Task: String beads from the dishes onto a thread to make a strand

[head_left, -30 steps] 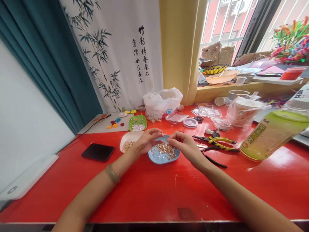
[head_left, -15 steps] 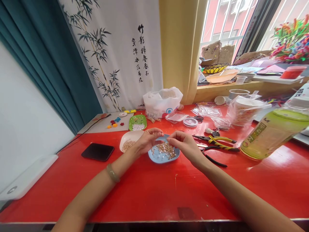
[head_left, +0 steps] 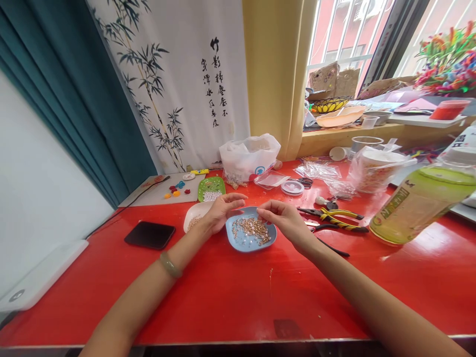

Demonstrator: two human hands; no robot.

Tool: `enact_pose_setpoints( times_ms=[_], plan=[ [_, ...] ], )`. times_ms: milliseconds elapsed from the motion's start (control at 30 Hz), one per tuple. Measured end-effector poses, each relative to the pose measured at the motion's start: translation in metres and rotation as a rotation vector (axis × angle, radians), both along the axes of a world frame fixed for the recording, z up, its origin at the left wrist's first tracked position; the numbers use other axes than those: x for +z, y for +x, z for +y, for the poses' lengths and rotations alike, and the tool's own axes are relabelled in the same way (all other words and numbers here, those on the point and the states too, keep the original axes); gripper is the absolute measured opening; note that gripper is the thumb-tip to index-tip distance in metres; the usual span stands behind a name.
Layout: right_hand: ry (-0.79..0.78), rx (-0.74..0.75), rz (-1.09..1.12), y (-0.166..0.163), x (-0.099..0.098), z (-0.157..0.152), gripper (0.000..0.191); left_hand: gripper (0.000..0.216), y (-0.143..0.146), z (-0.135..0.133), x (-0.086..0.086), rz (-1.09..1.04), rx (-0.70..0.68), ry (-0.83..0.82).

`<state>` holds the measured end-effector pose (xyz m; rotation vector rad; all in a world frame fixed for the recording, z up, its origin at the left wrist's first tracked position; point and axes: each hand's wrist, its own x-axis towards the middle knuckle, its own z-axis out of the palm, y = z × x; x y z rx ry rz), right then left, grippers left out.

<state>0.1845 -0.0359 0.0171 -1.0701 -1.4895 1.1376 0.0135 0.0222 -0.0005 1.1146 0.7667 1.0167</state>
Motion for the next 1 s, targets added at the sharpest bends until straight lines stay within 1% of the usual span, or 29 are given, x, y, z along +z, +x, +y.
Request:
enact_pose_setpoints(
  times_ms=[100, 200, 333, 467, 533, 667, 733, 833, 1000],
  plan=[
    [0.013, -0.011, -0.012, 0.006, 0.0, 0.004, 0.021, 0.023, -0.006, 0.008, -0.002, 0.237, 0.036, 0.12],
    [0.043, -0.046, -0.018, 0.012, 0.001, 0.008, 0.02, 0.021, -0.01, 0.011, -0.006, 0.45, -0.016, 0.244],
    [0.094, -0.096, -0.025, 0.021, 0.003, 0.013, 0.021, 0.017, -0.007, 0.009, -0.014, 0.585, -0.079, 0.364],
    [0.112, -0.131, -0.035, 0.027, 0.001, 0.02, 0.022, 0.015, 0.0, 0.004, -0.022, 0.737, -0.161, 0.506],
    [0.112, -0.143, -0.026, 0.03, -0.002, 0.024, 0.023, 0.016, 0.004, -0.001, -0.023, 0.808, -0.186, 0.622],
    [0.111, -0.135, -0.007, 0.034, -0.005, 0.028, 0.023, 0.022, 0.011, -0.013, -0.023, 0.948, -0.282, 0.966],
    [0.112, -0.128, -0.01, 0.035, -0.006, 0.029, 0.023, 0.025, 0.014, -0.018, -0.024, 0.964, -0.331, 1.073],
    [0.115, -0.133, -0.005, 0.036, -0.005, 0.029, 0.023, 0.027, 0.016, -0.02, -0.027, 0.959, -0.336, 1.119],
    [0.101, -0.156, 0.017, 0.037, -0.002, 0.028, 0.022, 0.027, 0.016, -0.017, -0.03, 0.927, -0.304, 1.099]
  ],
)
